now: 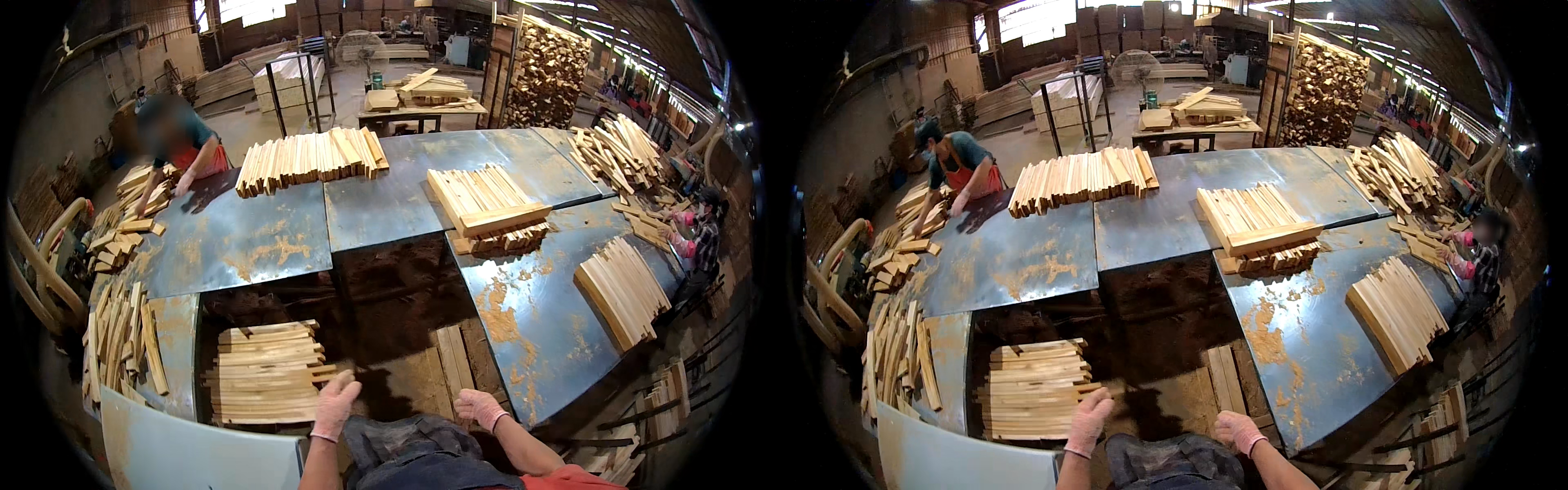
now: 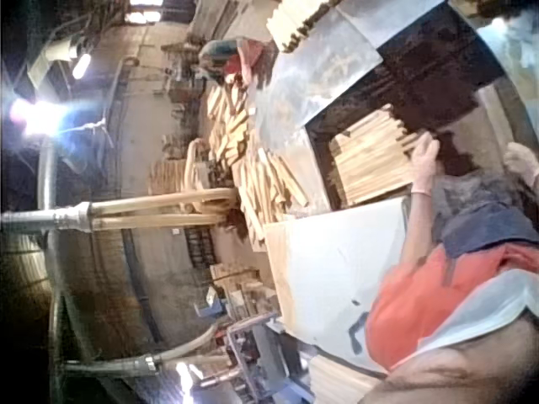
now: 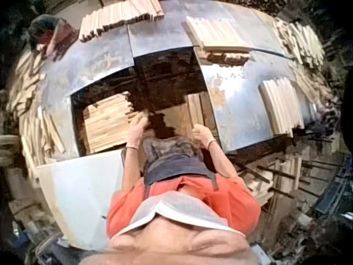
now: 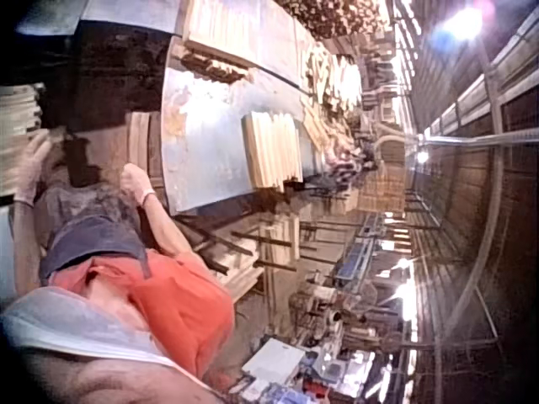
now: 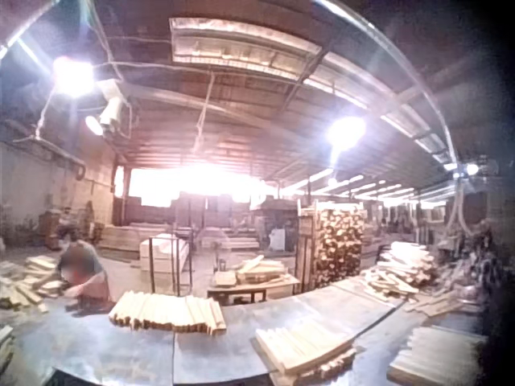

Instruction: The person repeatedly picks up stacks of light-colored wooden planks from a metal table and places them onto a conveyor belt. They also move planks between different piles on the table, organizing them into neat stacks. The task is performed by hand with gloves in a busy workshop environment.

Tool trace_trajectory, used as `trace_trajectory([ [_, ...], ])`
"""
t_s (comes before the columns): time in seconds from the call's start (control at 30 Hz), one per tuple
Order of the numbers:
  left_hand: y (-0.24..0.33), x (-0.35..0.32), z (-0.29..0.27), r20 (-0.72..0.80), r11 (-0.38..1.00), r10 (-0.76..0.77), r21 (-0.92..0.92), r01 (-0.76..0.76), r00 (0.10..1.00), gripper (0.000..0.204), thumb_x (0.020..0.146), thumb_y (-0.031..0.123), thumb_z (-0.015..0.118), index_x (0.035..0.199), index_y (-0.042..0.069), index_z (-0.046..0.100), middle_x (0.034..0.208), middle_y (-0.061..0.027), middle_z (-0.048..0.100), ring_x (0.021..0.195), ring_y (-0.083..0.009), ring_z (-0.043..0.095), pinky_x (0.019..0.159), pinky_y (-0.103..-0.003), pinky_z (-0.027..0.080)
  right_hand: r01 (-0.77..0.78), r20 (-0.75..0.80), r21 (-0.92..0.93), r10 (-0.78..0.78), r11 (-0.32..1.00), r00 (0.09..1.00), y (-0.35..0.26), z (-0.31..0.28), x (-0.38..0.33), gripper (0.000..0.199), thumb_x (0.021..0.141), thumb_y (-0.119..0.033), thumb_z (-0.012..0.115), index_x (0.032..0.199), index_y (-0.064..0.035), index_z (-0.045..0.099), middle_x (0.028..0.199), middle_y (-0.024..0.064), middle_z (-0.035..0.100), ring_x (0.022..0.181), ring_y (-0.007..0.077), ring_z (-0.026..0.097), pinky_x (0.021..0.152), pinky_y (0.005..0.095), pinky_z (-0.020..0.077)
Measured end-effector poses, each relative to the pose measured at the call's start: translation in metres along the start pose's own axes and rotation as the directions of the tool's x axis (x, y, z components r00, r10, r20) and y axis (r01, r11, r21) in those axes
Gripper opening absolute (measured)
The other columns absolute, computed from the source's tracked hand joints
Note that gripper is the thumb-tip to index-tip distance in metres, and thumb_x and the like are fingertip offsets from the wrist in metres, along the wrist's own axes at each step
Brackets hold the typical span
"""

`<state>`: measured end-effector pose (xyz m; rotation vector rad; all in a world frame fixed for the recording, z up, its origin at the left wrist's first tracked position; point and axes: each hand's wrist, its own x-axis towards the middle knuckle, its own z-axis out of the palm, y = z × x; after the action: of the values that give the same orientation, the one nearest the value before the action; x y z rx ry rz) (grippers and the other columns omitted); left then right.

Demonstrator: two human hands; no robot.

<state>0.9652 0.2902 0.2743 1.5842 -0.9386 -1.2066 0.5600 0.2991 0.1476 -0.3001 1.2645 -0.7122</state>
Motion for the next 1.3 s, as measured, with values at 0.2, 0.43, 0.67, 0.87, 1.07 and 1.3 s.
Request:
trace_trajectory([
  [0.2,0.009,0.125,0.045,0.307,0.984,-0.108,0.17,0.057,0.945,0.066,0.098,0.036,0.077,0.149,-0.003,0.06,0.142,-0.0204,0.071,0.132,-0.027,0.067,0.111,-0.035,0.052,-0.083,-0.101,0.007,0.083,0.997,0.991,-0.068,0.042,0.068,0.045,0.101,-0.03,0.073,0.135,-0.0013,0.063,0.117,0.017,0.074,0.097,0.0315,0.074,0.085,0.0433,0.0641],
  [0.43,-0.007,0.259,0.091,0.363,0.918,-0.306,0.359,0.171,0.88,0.068,0.1,0.043,0.073,0.149,-0.001,0.061,0.144,-0.0177,0.069,0.135,-0.0274,0.064,0.114,-0.035,0.047,-0.086,-0.056,0.102,0.092,0.991,0.994,-0.174,0.06,0.205,0.037,0.102,-0.029,0.072,0.128,-0.0035,0.066,0.107,0.015,0.074,0.086,0.029,0.073,0.077,0.0429,0.0634],
  [0.67,0.068,0.427,0.116,0.291,0.896,-0.266,0.427,0.124,0.919,0.068,0.099,0.041,0.074,0.149,-0.003,0.06,0.144,-0.0187,0.069,0.134,-0.0267,0.065,0.113,-0.035,0.048,0.056,0.217,0.224,-0.105,0.973,0.971,-0.344,0.107,0.349,0.022,0.103,-0.016,0.067,0.087,-0.0164,0.053,0.081,-0.0021,0.052,0.067,0.0152,0.052,0.059,0.0334,0.0456],
  [0.87,0.086,0.544,0.121,0.177,0.941,-0.325,-0.043,0.337,0.929,0.062,0.099,0.029,0.079,0.149,-0.003,0.061,0.129,-0.0088,0.071,0.117,-0.0176,0.066,0.102,-0.033,0.052,0.005,0.425,0.184,-0.084,0.983,0.902,-0.463,0.196,0.433,0.025,0.105,-0.013,0.061,0.085,-0.0198,0.048,0.076,-0.0083,0.041,0.063,0.0071,0.045,0.054,0.026,0.0318],
  [1.07,0.067,0.707,0.09,-0.103,0.962,-0.25,-0.141,0.234,0.963,0.054,0.1,0.028,0.075,0.143,-0.004,0.064,0.112,-0.0033,0.068,0.099,-0.0155,0.063,0.088,-0.033,0.052,0.139,0.043,-0.459,-0.134,0.877,0.99,-0.538,0.255,0.548,0.056,0.099,-0.035,0.075,0.139,0.002,0.065,0.12,0.0105,0.069,0.106,0.0212,0.064,0.093,0.0354,0.0526],
  [1.3,0.11,0.941,0.032,-0.333,0.985,-0.163,-0.102,0.137,0.929,0.035,0.096,0.027,0.076,0.1,0.002,0.052,0.091,0.0004,0.05,0.086,-0.014,0.046,0.08,-0.033,0.042,0.207,0.031,-0.816,-0.315,0.54,0.948,-0.672,0.336,0.68,0.056,0.094,-0.043,0.076,0.122,0.0034,0.063,0.1,0.0167,0.07,0.097,0.0265,0.064,0.09,0.0402,0.0506],
])
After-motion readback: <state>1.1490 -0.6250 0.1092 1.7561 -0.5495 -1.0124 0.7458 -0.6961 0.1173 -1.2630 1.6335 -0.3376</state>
